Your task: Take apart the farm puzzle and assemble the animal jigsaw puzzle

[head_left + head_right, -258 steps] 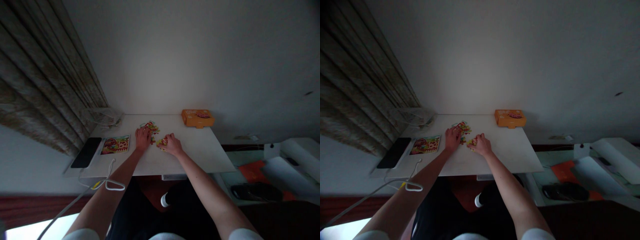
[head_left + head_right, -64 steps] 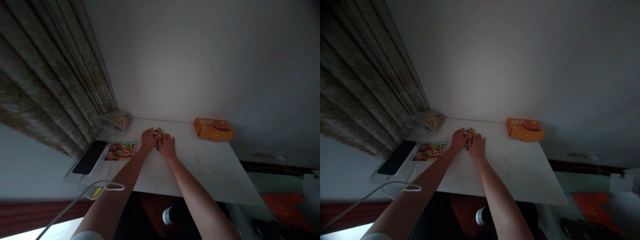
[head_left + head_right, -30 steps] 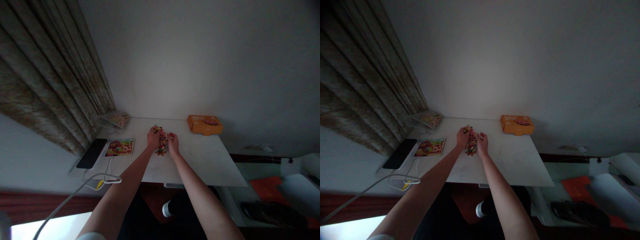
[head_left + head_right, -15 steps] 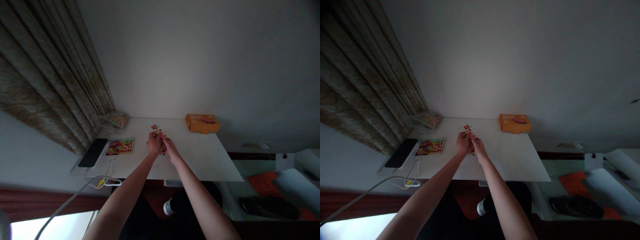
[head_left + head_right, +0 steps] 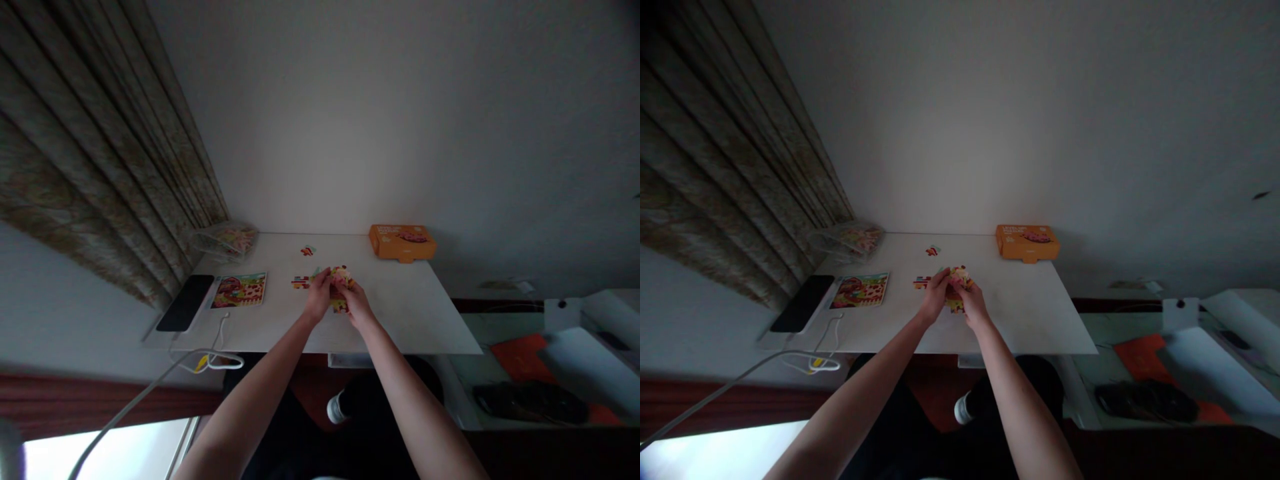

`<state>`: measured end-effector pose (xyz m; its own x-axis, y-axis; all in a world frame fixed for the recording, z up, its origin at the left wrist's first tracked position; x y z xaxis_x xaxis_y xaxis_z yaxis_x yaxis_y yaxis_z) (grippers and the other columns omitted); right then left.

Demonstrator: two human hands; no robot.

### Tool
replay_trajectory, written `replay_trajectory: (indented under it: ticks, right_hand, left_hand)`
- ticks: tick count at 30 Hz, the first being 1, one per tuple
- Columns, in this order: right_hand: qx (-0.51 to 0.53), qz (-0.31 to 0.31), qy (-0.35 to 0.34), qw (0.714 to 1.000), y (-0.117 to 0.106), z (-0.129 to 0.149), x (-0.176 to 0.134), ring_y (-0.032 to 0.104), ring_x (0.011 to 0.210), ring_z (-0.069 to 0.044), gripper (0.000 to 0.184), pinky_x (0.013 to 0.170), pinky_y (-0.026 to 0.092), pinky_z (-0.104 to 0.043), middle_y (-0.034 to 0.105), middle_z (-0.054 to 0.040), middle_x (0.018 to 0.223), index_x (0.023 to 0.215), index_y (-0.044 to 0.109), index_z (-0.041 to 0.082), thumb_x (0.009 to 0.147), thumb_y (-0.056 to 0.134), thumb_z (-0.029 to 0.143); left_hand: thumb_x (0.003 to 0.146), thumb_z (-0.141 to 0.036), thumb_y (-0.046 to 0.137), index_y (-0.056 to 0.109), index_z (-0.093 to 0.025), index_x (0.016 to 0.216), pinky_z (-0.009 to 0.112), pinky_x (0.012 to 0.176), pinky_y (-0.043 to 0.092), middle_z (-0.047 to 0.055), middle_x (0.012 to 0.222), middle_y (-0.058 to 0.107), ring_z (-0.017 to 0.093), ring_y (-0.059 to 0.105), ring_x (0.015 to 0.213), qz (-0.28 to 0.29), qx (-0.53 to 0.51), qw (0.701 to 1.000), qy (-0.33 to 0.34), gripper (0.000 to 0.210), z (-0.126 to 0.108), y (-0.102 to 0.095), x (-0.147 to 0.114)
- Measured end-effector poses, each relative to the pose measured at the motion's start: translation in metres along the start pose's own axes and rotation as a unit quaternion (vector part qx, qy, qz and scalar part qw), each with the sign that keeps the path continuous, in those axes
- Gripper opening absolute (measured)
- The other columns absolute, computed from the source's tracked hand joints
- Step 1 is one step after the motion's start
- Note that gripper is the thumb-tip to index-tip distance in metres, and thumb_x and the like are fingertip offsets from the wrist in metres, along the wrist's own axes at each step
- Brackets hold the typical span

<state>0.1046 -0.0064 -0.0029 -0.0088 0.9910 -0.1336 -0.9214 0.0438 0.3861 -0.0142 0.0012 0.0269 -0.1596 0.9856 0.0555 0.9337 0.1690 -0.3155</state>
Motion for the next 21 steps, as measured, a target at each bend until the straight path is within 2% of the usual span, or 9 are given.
replay_trajectory:
  ticks: [2,4,6,8,12,15,21]
  right_hand:
    - [-0.024,-0.02,-0.022,0.999,-0.018,0.008,0.004,0.076,0.089,-0.028,0.054,0.074,0.062,-0.037,0.08,-0.0089,0.1,0.102,0.075,0.02,0.063,0.089,0.055]
    - [-0.049,-0.045,-0.053,0.996,-0.037,0.016,0.008,0.075,0.09,-0.027,0.053,0.076,0.061,-0.037,0.08,-0.008,0.1,0.1,0.076,0.021,0.062,0.09,0.054]
    - [-0.066,-0.062,-0.081,0.993,-0.052,0.022,0.011,0.074,0.091,-0.026,0.052,0.076,0.061,-0.036,0.08,-0.0075,0.1,0.101,0.077,0.021,0.063,0.09,0.053]
    - [-0.076,-0.069,-0.094,0.99,-0.06,0.023,0.012,0.073,0.09,-0.025,0.051,0.073,0.061,-0.036,0.079,-0.0076,0.099,0.102,0.077,0.021,0.065,0.089,0.054]
    - [-0.091,-0.068,-0.106,0.988,-0.065,0.02,0.012,0.073,0.09,-0.025,0.049,0.074,0.06,-0.036,0.079,-0.0076,0.101,0.105,0.077,0.02,0.069,0.088,0.053]
    - [-0.087,-0.072,-0.111,0.987,-0.066,0.017,0.012,0.074,0.09,-0.024,0.049,0.077,0.061,-0.037,0.079,-0.0077,0.103,0.105,0.077,0.021,0.069,0.088,0.052]
    - [-0.062,-0.069,-0.092,0.991,-0.067,0.015,0.011,0.074,0.09,-0.024,0.052,0.074,0.062,-0.036,0.079,-0.0074,0.106,0.108,0.076,0.022,0.068,0.088,0.053]
  left_hand:
    - [0.095,-0.015,0.049,0.067,-0.02,0.135,0.039,0.115,0.046,0.011,0.137,0.068,0.022,0.062,0.129,0.02,0.064,0.997,0.047,0.044,-0.003,-0.01,0.003]
    - [0.09,-0.015,0.058,0.067,-0.022,0.133,0.041,0.118,0.042,0.012,0.138,0.067,0.024,0.059,0.133,0.063,0.163,0.977,0.12,0.045,-0.004,-0.02,0.002]
    - [0.085,-0.019,0.07,0.068,-0.023,0.13,0.045,0.12,0.038,0.013,0.139,0.066,0.028,0.057,0.135,0.131,0.254,0.939,0.19,0.046,-0.001,-0.024,-0.004]
    - [0.08,-0.028,0.08,0.067,-0.023,0.131,0.051,0.121,0.035,0.015,0.143,0.063,0.033,0.054,0.138,0.187,0.319,0.9,0.231,0.053,0.005,-0.025,-0.012]
    - [0.081,-0.044,0.082,0.059,-0.022,0.141,0.055,0.12,0.033,0.017,0.152,0.054,0.037,0.05,0.141,0.228,0.388,0.857,0.25,0.068,0.018,-0.02,-0.018]
    - [0.087,-0.044,0.076,0.06,-0.023,0.139,0.054,0.117,0.036,0.016,0.151,0.055,0.037,0.052,0.139,0.23,0.411,0.845,0.253,0.059,0.022,-0.018,-0.014]
    - [0.09,-0.033,0.07,0.067,-0.023,0.128,0.052,0.111,0.043,0.017,0.143,0.062,0.037,0.059,0.13,0.229,0.405,0.843,0.271,0.039,0.022,-0.012,-0.007]
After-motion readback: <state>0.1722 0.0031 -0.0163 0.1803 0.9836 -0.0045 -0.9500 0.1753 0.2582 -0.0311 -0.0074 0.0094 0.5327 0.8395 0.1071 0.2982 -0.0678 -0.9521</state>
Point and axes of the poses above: each hand's wrist, its own x-axis towards the middle knuckle, its own y-axis out of the palm, z = x × y, the point moved 4 cm from there along x, towards the middle knuckle
